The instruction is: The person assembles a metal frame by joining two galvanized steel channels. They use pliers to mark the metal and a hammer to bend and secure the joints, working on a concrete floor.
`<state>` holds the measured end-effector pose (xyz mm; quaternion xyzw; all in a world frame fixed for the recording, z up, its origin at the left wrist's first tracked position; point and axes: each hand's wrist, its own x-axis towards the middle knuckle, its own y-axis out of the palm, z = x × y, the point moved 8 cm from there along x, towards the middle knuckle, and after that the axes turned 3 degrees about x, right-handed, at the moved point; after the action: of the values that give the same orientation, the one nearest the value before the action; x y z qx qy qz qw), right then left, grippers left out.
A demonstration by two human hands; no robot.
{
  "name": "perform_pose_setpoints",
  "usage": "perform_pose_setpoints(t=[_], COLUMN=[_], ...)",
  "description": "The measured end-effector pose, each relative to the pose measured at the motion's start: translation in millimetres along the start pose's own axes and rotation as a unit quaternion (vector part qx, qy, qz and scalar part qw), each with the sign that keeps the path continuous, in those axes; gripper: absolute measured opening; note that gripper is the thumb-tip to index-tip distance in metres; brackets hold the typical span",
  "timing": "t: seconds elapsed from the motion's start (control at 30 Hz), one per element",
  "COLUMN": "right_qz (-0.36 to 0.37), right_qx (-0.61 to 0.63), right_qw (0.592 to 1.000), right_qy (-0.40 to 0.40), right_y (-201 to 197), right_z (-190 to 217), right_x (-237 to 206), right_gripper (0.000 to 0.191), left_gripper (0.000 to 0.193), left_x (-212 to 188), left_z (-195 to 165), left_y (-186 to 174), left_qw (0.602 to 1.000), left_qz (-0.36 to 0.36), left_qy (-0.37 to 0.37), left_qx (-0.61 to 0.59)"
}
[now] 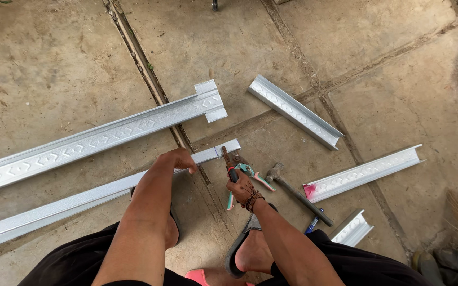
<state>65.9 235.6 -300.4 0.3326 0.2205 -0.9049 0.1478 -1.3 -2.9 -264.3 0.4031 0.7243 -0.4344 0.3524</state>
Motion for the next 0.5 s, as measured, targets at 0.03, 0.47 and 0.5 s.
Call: perform_pose_setpoints(t=[0.03,0.47,0.5], right_qz=[0.009,-0.078,-0.072], right_qx=[0.018,-0.299,-0.244], right_qw=[1.000,0.929,0.956], right_qy=[0.002,-0.204,-0.148], right_y=[0,10,6], right_z=[1,11,3], right_x=[-1,-13,-13], right_gripper=[0.036,0.018,0.018], left_gripper=[0.076,0.086,0.087], left_x=[1,-20,-19], left_z=[-1,-3,-2], left_y=[4,26,31], left_qw=[1.000,0.990,0.990], left_qz=[-0.007,-0.109,-0.104], left_qy=[-0.003,-0.090,-0.093], left_qx=[-0.008,0.009,0.016])
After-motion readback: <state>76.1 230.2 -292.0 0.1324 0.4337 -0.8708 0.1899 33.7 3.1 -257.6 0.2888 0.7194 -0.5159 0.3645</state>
